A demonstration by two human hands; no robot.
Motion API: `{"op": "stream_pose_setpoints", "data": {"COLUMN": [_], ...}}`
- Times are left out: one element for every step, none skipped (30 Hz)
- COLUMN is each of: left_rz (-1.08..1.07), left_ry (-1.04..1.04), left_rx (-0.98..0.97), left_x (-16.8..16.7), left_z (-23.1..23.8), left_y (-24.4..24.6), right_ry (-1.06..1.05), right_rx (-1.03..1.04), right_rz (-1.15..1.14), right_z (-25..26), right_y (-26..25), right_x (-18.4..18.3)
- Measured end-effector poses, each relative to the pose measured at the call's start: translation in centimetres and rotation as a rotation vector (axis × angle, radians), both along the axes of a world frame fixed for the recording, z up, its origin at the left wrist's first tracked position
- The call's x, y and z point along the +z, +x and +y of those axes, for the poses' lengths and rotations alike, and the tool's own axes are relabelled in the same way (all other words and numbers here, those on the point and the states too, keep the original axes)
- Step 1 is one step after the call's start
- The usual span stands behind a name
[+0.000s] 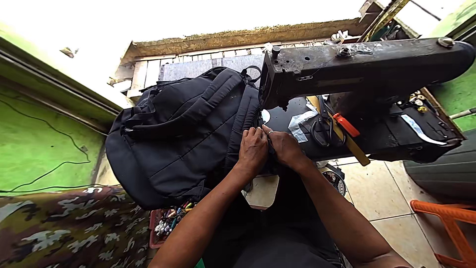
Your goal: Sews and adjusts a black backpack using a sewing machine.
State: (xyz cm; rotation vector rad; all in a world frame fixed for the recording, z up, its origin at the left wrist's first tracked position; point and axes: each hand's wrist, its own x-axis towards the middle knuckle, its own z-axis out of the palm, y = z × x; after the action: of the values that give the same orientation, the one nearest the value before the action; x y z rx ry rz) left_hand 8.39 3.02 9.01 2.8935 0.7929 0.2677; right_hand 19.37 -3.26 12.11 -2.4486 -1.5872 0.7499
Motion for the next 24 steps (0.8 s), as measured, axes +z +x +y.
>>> {"op": "stream_pose_setpoints", "data": {"left_rz": [-0.002,-0.002,0.007,0.023,0.036,0.040,0.036,0.031,0.024,0.009,-0.015,-0.057,-0.109,-0.154,-0.175,-0.174,-0.165,-0.152,-0.138,-0.124,-0.109,-0.092,-0.069,-0.043], "left_ry": [0.014,0.020,0.022,0.028,0.034,0.045,0.057,0.061,0.068,0.085,0.107,0.137,0.167,0.191,0.201,0.205,0.209,0.208,0.204,0.197,0.191,0.189,0.184,0.177], "left_rx": [0.001,0.003,0.005,0.005,0.002,-0.005,-0.013,-0.022,-0.027,-0.025,-0.019,-0.009,-0.003,-0.005,-0.013,-0.023,-0.031,-0.033,-0.028,-0.023,-0.018,-0.013,-0.005,0.003], "left_x": [-0.1,-0.2,-0.3,-0.3,-0.3,-0.4,-0.7,-0.9,-1.0,-1.3,-1.5,-1.7,-1.9,-2.0,-2.1,-2.0,-1.9,-1.8,-1.7,-1.6,-1.5,-1.5,-1.4,-1.2], "left_z": [0.2,0.4,0.6,0.9,1.1,1.3,1.5,1.5,1.5,1.5,1.4,1.3,1.2,1.1,1.1,1.0,0.9,0.9,1.0,1.0,1.0,1.0,1.1,1.1], "left_y": [0.2,0.4,0.5,0.6,0.7,0.7,0.6,0.5,0.3,0.1,-0.1,-0.2,-0.4,-0.5,-0.6,-0.7,-0.8,-0.8,-0.7,-0.6,-0.5,-0.3,-0.2,0.0], "right_ry": [0.010,0.019,0.028,0.033,0.029,0.025,0.034,0.060,0.095,0.136,0.166,0.176,0.197,0.233,0.258,0.252,0.233,0.210,0.185,0.164,0.159,0.171,0.184,0.200], "right_rx": [-0.002,-0.006,-0.008,-0.010,-0.012,-0.012,-0.013,-0.021,-0.036,-0.063,-0.097,-0.134,-0.163,-0.176,-0.183,-0.190,-0.199,-0.207,-0.209,-0.208,-0.202,-0.192,-0.179,-0.168], "right_rz": [-0.008,-0.012,-0.015,-0.015,-0.015,-0.013,-0.009,-0.004,0.001,0.003,0.007,0.006,0.005,-0.004,-0.011,-0.004,0.020,0.053,0.091,0.126,0.152,0.169,0.182,0.189], "right_z": [0.2,0.5,0.7,1.0,1.3,1.5,1.6,1.6,1.4,1.0,0.6,0.1,-0.3,-0.7,-1.0,-1.2,-1.4,-1.4,-1.4,-1.4,-1.5,-1.6,-1.6,-1.7], "right_y": [0.2,0.3,0.5,0.7,0.9,1.1,1.4,1.5,1.4,1.1,0.6,0.0,-0.6,-1.1,-1.4,-1.6,-1.6,-1.4,-1.1,-0.8,-0.4,-0.1,0.1,0.2], "right_x": [-0.1,-0.1,-0.2,-0.2,-0.2,-0.3,-0.4,-0.7,-1.0,-1.3,-1.3,-1.2,-1.2,-1.4,-1.6,-1.6,-1.5,-1.3,-1.1,-1.1,-1.2,-1.4,-1.6,-1.8]}}
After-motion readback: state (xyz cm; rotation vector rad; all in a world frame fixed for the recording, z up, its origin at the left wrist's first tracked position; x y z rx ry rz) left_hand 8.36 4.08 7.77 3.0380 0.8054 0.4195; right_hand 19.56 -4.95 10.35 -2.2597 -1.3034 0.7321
